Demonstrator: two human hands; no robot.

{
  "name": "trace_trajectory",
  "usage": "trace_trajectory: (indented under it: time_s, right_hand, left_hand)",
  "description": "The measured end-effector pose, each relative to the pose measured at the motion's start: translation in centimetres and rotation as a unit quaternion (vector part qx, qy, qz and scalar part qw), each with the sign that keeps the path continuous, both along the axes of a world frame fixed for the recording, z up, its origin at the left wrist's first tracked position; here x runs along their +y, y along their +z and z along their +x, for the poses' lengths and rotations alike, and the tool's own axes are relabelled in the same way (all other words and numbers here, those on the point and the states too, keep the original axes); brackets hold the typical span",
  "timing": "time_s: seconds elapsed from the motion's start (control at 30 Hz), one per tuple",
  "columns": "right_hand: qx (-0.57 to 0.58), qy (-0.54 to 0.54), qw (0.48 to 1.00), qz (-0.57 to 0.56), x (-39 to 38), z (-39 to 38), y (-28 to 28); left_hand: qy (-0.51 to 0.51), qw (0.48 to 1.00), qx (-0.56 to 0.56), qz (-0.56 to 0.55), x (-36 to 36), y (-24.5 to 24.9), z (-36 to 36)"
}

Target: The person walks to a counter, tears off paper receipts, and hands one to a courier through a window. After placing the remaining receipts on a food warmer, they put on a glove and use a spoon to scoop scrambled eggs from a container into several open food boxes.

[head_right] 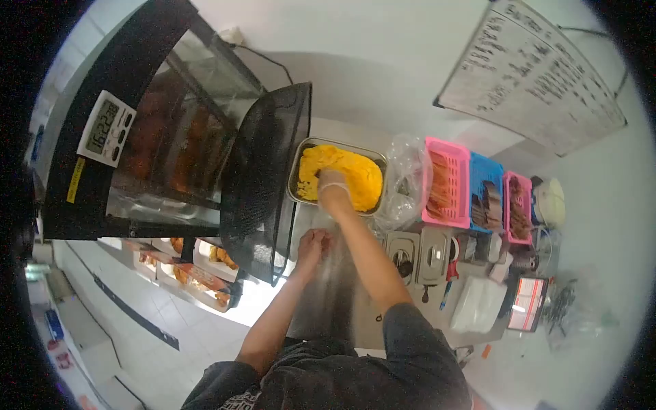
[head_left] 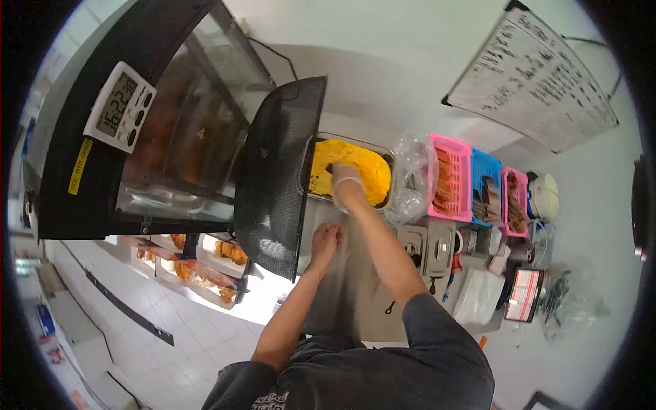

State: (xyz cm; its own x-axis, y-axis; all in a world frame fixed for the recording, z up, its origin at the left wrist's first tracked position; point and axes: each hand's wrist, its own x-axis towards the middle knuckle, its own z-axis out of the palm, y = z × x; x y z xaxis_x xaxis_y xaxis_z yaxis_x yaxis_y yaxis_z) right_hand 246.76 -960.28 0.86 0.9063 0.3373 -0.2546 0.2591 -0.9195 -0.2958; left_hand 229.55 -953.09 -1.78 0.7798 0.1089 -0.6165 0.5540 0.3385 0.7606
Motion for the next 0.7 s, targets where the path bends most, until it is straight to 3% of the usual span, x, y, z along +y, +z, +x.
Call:
trace_trajectory:
  time_s: [0.1, 0.23, 0.3, 0.43, 0.5, 0.53, 0.57, 0.6, 0.63, 0.7]
  right_hand:
    - [0.059, 0.008, 0.996, -0.070, -1.2, -0.8, 3.2]
    - [0.099, 0.005, 0.992, -0.083, -1.1, -1.7, -0.1]
    - [0.119, -0.113, 0.986, -0.028, 0.3, -2.7, 0.6]
    - [0.174, -0.160, 0.971, -0.046, 2.5, -3.5, 0.6]
    - [0.091, -0.022, 0.991, -0.098, 2.6, -3.4, -1.8]
    - [0.091, -0.021, 0.991, -0.098, 2.6, -2.6, -2.6]
    - [0.104, 0.150, 0.968, -0.171, 2.5, -1.2, -3.0]
    - [0.113, 0.316, 0.911, -0.239, 2.4, -0.2, -3.1]
    - [0.114, 0.317, 0.911, -0.239, 2.1, 0.2, -3.3]
    - [0.112, 0.290, 0.933, -0.184, 1.5, 0.8, -3.1]
  left_hand:
    - [0.041, 0.997, -0.017, 0.065, -0.3, -0.5, 2.5]
    - [0.064, 0.987, -0.051, 0.135, -0.3, -5.5, 4.8]
    - [0.088, 0.971, -0.052, 0.217, -0.4, -6.1, 5.5]
    - [0.082, 0.933, -0.086, 0.340, -0.2, -5.6, 5.9]
    - [0.154, 0.961, -0.106, 0.205, -0.2, -6.9, 6.0]
    - [0.156, 0.960, -0.106, 0.205, -0.2, -7.6, 6.1]
    - [0.142, 0.969, -0.096, 0.179, -0.1, -8.3, 6.0]
    - [0.128, 0.976, -0.085, 0.153, -0.1, -8.1, 6.0]
    - [0.129, 0.976, -0.084, 0.152, -0.2, -7.9, 5.9]
    - [0.203, 0.974, -0.098, -0.031, -0.4, -6.8, 5.8]
